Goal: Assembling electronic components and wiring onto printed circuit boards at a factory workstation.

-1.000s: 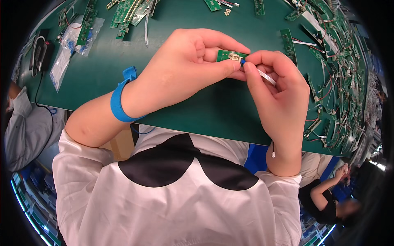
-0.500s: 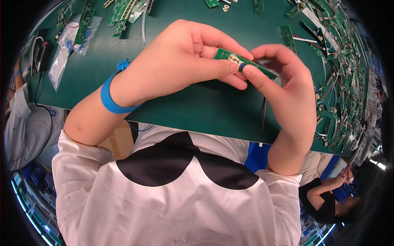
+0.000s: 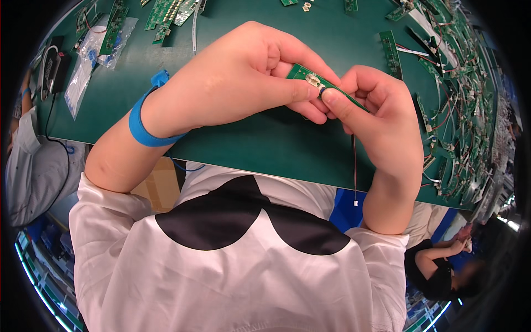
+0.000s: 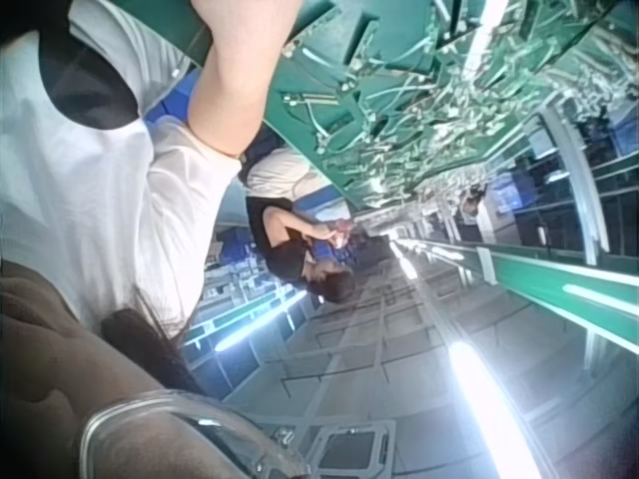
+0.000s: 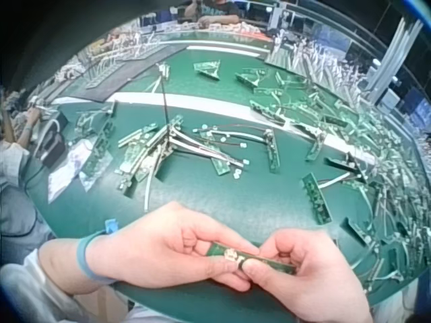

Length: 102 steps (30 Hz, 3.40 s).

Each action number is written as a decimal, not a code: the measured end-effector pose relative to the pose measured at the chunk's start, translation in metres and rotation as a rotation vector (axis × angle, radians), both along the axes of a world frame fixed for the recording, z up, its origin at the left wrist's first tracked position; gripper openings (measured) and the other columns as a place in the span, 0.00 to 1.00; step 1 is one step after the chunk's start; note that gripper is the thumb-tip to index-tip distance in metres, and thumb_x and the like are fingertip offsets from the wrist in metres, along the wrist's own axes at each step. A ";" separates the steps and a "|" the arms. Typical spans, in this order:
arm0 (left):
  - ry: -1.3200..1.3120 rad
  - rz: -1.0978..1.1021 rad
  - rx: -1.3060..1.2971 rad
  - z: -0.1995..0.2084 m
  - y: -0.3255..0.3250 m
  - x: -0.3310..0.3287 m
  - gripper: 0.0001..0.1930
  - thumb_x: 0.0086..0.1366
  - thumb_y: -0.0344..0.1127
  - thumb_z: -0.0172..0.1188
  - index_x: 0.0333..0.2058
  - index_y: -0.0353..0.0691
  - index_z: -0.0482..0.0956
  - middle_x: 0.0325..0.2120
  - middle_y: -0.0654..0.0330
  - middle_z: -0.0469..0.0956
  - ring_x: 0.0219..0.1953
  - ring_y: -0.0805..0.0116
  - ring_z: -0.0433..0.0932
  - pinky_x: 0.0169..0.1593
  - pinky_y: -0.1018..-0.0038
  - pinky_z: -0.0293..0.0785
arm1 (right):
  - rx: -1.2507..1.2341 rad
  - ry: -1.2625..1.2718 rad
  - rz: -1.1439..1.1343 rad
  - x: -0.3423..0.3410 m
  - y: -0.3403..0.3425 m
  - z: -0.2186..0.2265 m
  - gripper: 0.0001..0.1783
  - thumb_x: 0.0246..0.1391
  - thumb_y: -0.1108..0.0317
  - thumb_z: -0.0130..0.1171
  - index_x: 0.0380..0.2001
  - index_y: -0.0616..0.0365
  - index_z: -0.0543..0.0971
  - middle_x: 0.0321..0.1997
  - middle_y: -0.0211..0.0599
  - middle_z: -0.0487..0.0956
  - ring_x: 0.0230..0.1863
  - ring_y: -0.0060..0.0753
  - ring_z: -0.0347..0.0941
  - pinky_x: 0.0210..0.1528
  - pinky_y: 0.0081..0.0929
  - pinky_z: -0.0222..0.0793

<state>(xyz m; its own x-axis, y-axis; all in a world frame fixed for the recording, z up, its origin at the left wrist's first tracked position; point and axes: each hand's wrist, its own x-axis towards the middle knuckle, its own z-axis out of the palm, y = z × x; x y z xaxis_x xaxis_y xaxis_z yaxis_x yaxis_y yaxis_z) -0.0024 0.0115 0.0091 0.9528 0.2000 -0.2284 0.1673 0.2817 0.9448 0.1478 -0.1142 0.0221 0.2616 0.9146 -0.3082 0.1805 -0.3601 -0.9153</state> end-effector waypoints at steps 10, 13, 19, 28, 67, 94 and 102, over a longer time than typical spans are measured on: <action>0.021 -0.013 0.059 0.002 0.003 -0.002 0.12 0.60 0.21 0.51 0.43 0.24 0.71 0.35 0.49 0.77 0.35 0.62 0.80 0.41 0.76 0.77 | 0.015 0.035 0.006 0.001 0.001 -0.003 0.09 0.47 0.72 0.61 0.19 0.62 0.73 0.17 0.23 0.69 0.21 0.11 0.59 0.21 0.14 0.54; -0.004 -0.016 0.042 0.002 0.003 -0.001 0.12 0.60 0.21 0.51 0.43 0.24 0.71 0.35 0.48 0.77 0.35 0.62 0.80 0.41 0.77 0.77 | 0.023 0.068 0.030 0.004 0.003 -0.008 0.09 0.48 0.71 0.61 0.19 0.61 0.73 0.18 0.22 0.70 0.21 0.11 0.60 0.22 0.13 0.54; -0.003 -0.011 -0.044 -0.002 0.009 0.000 0.11 0.59 0.23 0.53 0.41 0.25 0.71 0.34 0.48 0.78 0.34 0.64 0.81 0.41 0.79 0.76 | -0.006 0.225 0.045 0.002 0.006 -0.001 0.09 0.52 0.69 0.59 0.22 0.61 0.73 0.21 0.24 0.72 0.24 0.11 0.65 0.25 0.12 0.59; 0.101 0.033 -0.014 -0.001 0.008 -0.001 0.07 0.57 0.25 0.55 0.33 0.27 0.72 0.29 0.51 0.79 0.31 0.69 0.81 0.37 0.83 0.75 | -0.063 0.302 0.079 0.000 0.005 0.003 0.10 0.55 0.65 0.55 0.27 0.62 0.73 0.24 0.25 0.73 0.27 0.12 0.65 0.29 0.11 0.60; -0.364 0.304 0.188 -0.005 0.011 0.003 0.17 0.63 0.30 0.52 0.50 0.31 0.70 0.40 0.53 0.76 0.47 0.66 0.73 0.54 0.71 0.65 | 0.493 -0.194 0.086 0.025 0.017 -0.020 0.16 0.52 0.69 0.58 0.44 0.61 0.73 0.33 0.30 0.76 0.36 0.21 0.71 0.39 0.19 0.67; -0.376 0.096 0.509 0.008 0.002 -0.006 0.21 0.55 0.25 0.58 0.49 0.31 0.72 0.41 0.56 0.73 0.44 0.68 0.71 0.45 0.76 0.68 | 0.793 -0.661 0.157 0.009 0.007 0.002 0.05 0.45 0.70 0.61 0.27 0.57 0.77 0.19 0.32 0.75 0.17 0.32 0.69 0.19 0.24 0.61; -0.320 0.076 0.590 0.010 0.001 -0.005 0.22 0.53 0.26 0.60 0.48 0.32 0.73 0.33 0.57 0.78 0.34 0.70 0.75 0.40 0.78 0.69 | 0.795 -0.853 0.190 0.010 0.005 0.009 0.07 0.40 0.70 0.64 0.25 0.55 0.77 0.14 0.29 0.69 0.13 0.29 0.65 0.16 0.24 0.54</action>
<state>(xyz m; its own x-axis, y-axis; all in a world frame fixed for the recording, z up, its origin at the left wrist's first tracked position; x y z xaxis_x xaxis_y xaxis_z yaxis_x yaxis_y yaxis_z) -0.0075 0.0127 0.0194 0.9336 0.2740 0.2310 -0.1465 -0.2964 0.9438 0.1577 -0.1095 0.0307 -0.0540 0.8173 0.5736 0.8313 0.3551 -0.4276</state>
